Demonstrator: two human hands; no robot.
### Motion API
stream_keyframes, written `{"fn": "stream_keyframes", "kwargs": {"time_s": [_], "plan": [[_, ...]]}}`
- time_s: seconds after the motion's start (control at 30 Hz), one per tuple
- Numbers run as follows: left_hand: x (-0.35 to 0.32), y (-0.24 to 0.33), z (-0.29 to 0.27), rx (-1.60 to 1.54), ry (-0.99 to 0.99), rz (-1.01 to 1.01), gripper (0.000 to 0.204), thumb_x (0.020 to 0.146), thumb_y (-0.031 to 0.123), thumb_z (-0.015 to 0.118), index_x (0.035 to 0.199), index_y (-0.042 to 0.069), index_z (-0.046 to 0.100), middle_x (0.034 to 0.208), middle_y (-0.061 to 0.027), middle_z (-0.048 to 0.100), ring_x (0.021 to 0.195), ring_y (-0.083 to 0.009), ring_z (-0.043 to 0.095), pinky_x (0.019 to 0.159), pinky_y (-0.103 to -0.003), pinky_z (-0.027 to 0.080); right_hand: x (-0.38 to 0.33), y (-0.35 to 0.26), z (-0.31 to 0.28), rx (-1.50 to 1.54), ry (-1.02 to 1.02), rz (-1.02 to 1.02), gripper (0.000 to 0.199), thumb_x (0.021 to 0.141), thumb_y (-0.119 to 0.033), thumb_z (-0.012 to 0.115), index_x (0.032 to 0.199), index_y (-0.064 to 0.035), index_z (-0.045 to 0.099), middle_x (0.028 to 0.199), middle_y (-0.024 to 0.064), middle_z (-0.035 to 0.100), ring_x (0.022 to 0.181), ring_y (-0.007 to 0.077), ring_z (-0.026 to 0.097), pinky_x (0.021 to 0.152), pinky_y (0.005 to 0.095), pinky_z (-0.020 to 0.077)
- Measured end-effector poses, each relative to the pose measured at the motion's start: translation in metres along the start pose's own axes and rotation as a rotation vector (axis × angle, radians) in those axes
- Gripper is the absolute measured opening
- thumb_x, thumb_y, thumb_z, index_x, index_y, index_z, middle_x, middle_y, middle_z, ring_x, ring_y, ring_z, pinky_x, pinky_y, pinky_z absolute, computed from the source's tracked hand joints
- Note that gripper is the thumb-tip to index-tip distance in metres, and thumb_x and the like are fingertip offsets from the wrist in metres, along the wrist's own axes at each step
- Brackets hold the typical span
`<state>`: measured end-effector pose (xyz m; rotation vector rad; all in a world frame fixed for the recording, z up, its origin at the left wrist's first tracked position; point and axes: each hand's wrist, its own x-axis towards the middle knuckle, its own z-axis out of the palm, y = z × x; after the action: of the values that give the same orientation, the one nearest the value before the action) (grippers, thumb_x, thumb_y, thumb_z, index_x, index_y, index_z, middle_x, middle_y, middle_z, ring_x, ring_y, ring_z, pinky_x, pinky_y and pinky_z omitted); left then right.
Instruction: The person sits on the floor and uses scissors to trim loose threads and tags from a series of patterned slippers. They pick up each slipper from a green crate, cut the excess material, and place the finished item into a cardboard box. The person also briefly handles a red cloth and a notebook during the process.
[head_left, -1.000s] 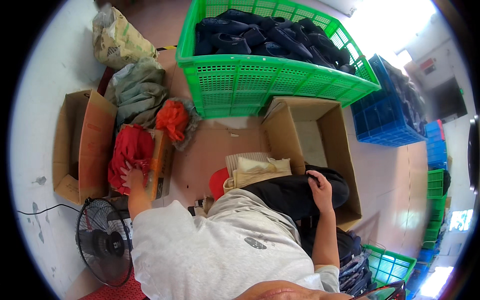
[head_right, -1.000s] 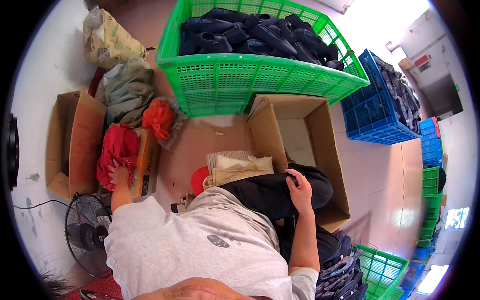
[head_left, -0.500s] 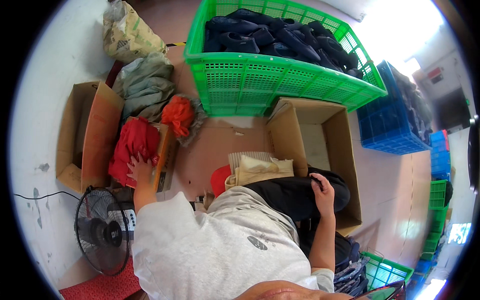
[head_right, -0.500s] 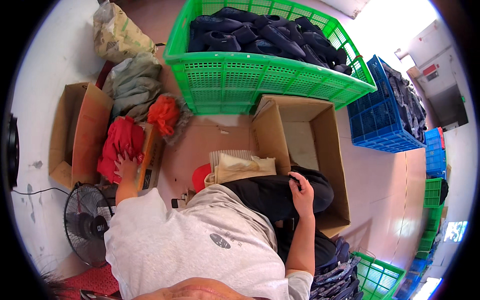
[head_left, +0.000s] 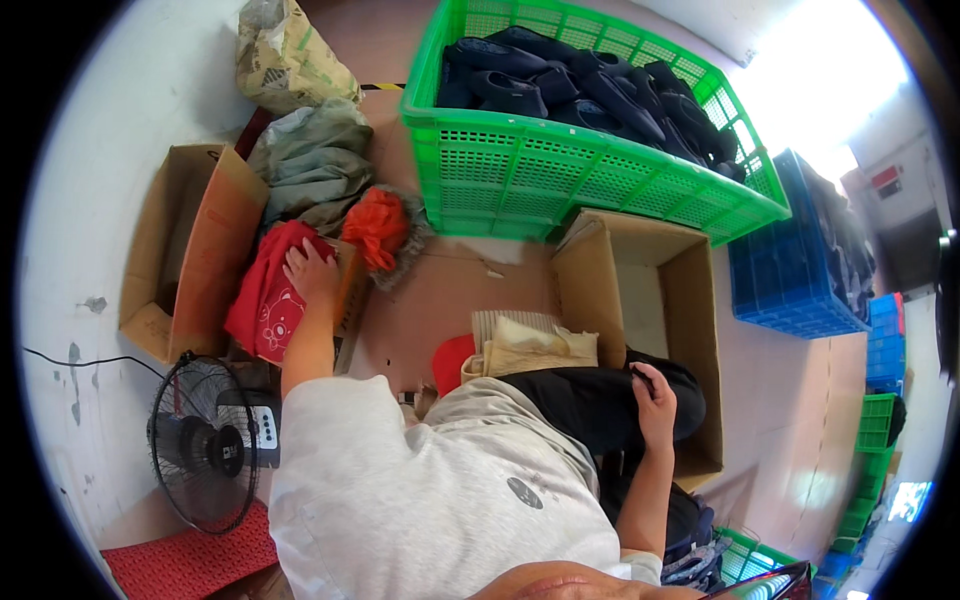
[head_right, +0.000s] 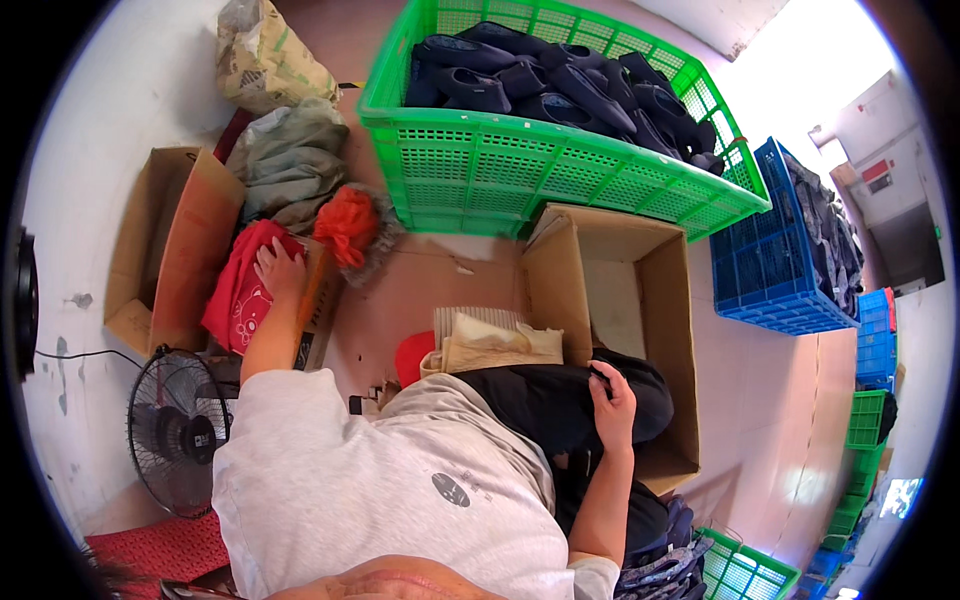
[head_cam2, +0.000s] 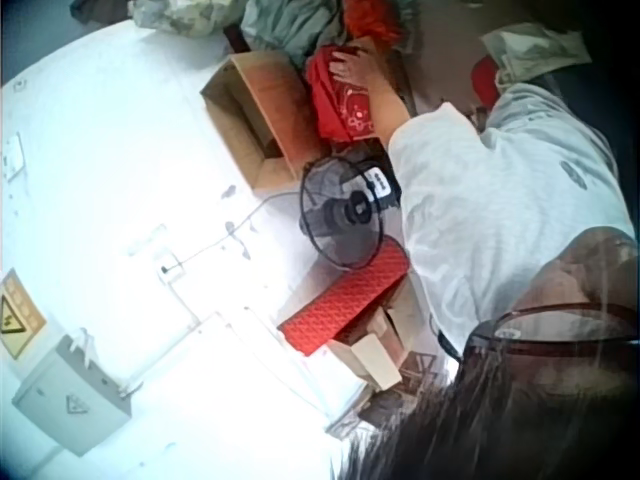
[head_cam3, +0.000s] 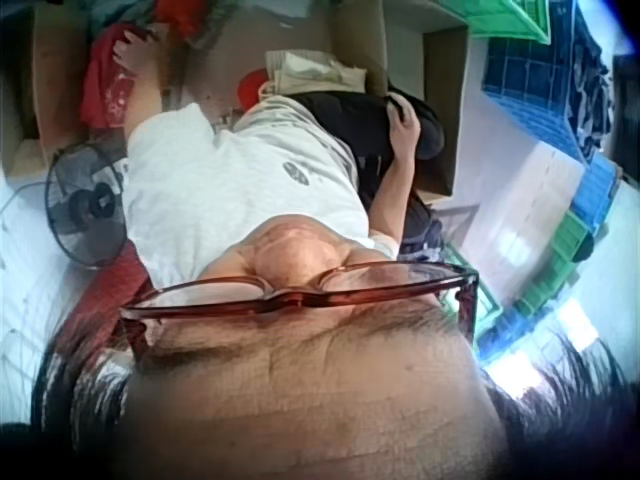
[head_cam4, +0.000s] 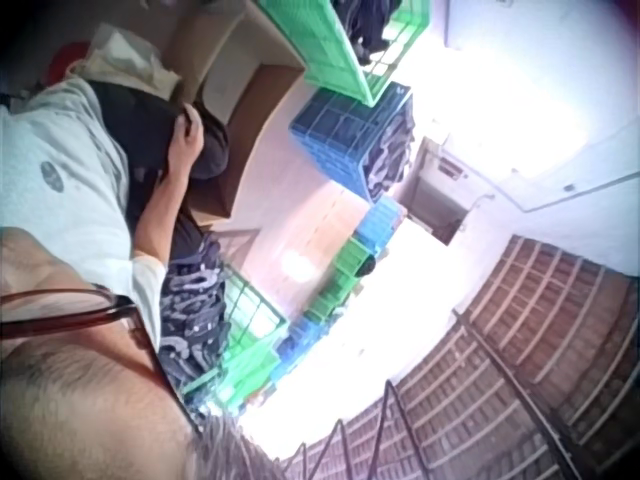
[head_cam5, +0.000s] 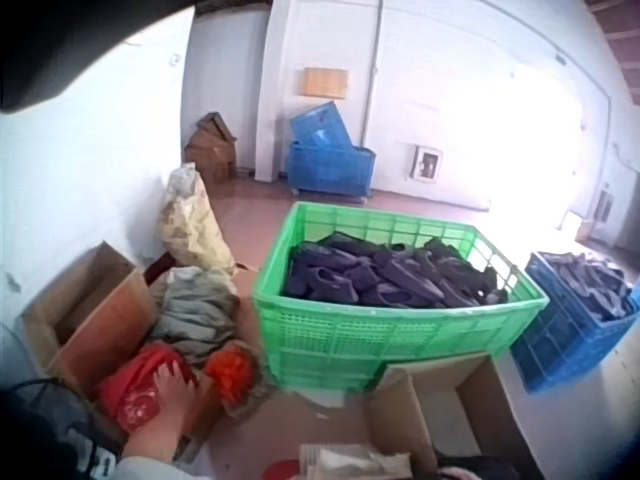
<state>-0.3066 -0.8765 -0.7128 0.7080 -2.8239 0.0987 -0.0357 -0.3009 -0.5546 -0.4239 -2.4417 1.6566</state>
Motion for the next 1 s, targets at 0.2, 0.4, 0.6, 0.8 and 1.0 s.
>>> {"fn": "stream_keyframes", "kwargs": {"time_s": [0.2,0.4,0.6,0.8,1.0], "plan": [[0.037,0.041,-0.022,0.097,0.007,-0.052,0.053,0.096,0.025,0.048,0.146,0.009,0.041,0.133,-0.0087,0.051,0.122,-0.0236,0.049,0.099,-0.048,0.038,-0.006,0.000,-0.003,-0.022,0.011,0.020,0.022,0.095,0.003,0.058,0.116,0.0007,0.064,0.112,0.0030,0.066,0.100,0.0080,0.059,0.091,0.0216,0.0453],[0.068,0.043,-0.009,0.181,-0.262,-0.084,0.039,0.095,0.024,0.050,0.130,0.008,0.058,0.123,-0.0039,0.061,0.119,-0.0211,0.052,0.089,-0.046,0.043,-0.002,0.002,-0.002,0.014,-0.004,0.042,0.023,0.095,0.002,0.059,0.118,0.0011,0.063,0.114,0.0041,0.066,0.103,0.0096,0.059,0.094,0.0231,0.0452],[0.055,0.037,0.010,0.299,-0.238,0.325,0.028,0.094,0.023,0.052,0.110,0.012,0.072,0.115,-0.0060,0.066,0.116,-0.0231,0.054,0.092,-0.047,0.042,-0.001,-0.004,0.003,0.020,0.043,-0.015,0.021,0.095,-0.002,0.062,0.116,-0.0013,0.065,0.105,0.0010,0.065,0.089,0.0071,0.057,0.083,0.0216,0.0464],[0.042,0.032,0.008,0.530,-0.207,0.689,0.030,0.092,0.027,0.053,0.111,0.012,0.070,0.117,-0.0092,0.063,0.112,-0.0260,0.055,0.095,-0.048,0.042,-0.003,0.000,0.000,-0.034,0.038,-0.027,0.021,0.095,-0.002,0.061,0.116,-0.0014,0.066,0.106,0.0034,0.066,0.093,0.0094,0.059,0.084,0.0233,0.0474],[0.024,0.043,0.011,0.292,-0.235,0.646,0.029,0.094,0.027,0.051,0.111,0.009,0.066,0.113,-0.0119,0.064,0.104,-0.0310,0.063,0.087,-0.046,0.052,-0.002,-0.003,0.003,-0.087,0.053,-0.029,0.022,0.093,0.000,0.061,0.115,-0.0014,0.066,0.105,0.0039,0.067,0.093,0.0098,0.061,0.085,0.0232,0.0476]]}}
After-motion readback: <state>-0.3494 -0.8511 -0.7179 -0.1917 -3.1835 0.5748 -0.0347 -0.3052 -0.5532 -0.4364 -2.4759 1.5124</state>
